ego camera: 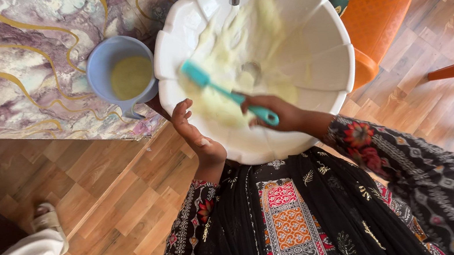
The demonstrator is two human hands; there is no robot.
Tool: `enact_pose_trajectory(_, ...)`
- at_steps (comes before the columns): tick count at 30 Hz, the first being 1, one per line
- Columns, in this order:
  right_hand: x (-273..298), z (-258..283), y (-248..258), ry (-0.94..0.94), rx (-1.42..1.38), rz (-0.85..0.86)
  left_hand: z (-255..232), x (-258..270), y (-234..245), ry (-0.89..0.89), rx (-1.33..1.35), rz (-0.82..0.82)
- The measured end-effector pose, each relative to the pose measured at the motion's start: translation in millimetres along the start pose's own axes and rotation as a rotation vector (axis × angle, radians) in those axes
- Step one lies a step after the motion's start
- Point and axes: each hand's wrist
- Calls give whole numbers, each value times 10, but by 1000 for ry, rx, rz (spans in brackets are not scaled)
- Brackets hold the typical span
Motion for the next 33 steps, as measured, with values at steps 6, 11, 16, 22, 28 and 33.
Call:
enact_pose_trajectory(6, -155, -258, 295, 3, 233, -85, 15, -10, 7, -8, -20, 11)
enact_pose_trajectory(11, -110, -149, 193, 40, -108, 228, -16, -17, 14, 14, -42, 25)
enact_pose_trajectory(16, 71, -134, 427, -156, 368, 13, -4, -8, -5, 5, -80, 16)
enact_pose_trajectory(22, 259, -17, 519, -139, 136, 196, -3, -12, -17, 83, -92, 17)
enact_pose_trajectory(28, 312, 48, 496, -180, 136, 183, 52, -15, 9, 83, -78, 5)
enact_pose_trajectory(33, 256, -62, 709, -37, 181, 103, 102, -41, 5, 69, -63, 0)
Point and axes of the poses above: each hand's wrist, its own x-axis away from the middle knuckle, its own y-axis out of the back of the hand, z = x × y, and after that the axes turned 6 degrees about -z, right-handed
